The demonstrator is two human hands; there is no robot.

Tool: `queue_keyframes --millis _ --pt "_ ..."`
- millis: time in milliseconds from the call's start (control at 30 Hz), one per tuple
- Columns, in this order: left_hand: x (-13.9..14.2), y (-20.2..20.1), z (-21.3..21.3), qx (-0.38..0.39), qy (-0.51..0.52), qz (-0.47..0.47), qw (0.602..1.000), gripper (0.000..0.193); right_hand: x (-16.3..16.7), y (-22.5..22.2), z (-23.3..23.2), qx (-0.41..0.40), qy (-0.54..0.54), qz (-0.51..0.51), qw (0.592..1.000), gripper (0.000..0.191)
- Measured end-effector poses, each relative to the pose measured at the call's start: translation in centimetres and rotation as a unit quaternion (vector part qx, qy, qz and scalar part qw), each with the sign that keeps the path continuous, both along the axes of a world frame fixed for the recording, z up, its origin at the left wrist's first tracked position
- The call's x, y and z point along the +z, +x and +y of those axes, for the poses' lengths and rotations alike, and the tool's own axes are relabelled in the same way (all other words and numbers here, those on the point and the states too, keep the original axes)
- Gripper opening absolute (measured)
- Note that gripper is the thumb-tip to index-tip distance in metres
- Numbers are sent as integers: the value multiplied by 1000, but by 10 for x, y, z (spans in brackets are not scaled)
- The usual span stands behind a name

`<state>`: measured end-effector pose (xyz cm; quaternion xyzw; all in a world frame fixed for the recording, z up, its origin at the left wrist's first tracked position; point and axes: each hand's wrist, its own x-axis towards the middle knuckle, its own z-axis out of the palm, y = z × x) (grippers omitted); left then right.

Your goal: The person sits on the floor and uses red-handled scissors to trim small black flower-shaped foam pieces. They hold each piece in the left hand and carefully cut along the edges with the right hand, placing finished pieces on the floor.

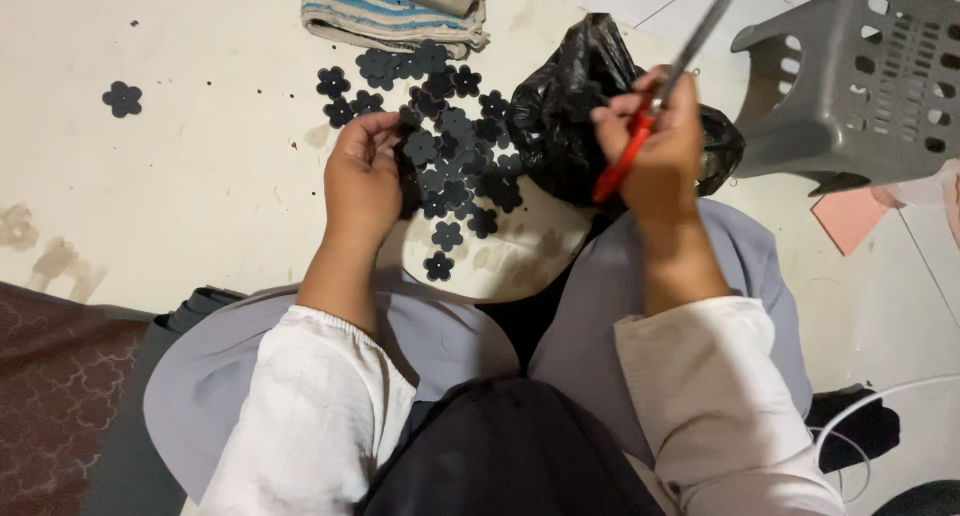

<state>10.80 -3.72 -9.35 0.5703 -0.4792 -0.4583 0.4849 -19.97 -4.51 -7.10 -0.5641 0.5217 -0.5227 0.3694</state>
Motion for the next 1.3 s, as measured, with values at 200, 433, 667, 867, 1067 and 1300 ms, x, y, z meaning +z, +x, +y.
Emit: queue_keyframes --millis 200,433,667,867,1067,1300 --pt "4 -5 -9 33 117 73 990 14 1 -19 -5 -59 6 93 994 39" --pt "9 -1 -1 -38 245 -315 916 29 5 8 -8 -44 6 -9 999 36" --pt "0 -15 1 -69 271 -412 867 51 8 47 0 54 41 46 997 36" --pt "1 -5 4 -49 281 -199 938 35 -1 61 8 92 119 -2 989 40" --pt "16 5 11 -65 160 169 970 27 -3 80 19 122 174 -93 973 44" --pt "48 5 30 -94 78 310 943 31 28 124 45 120 184 -97 971 43"
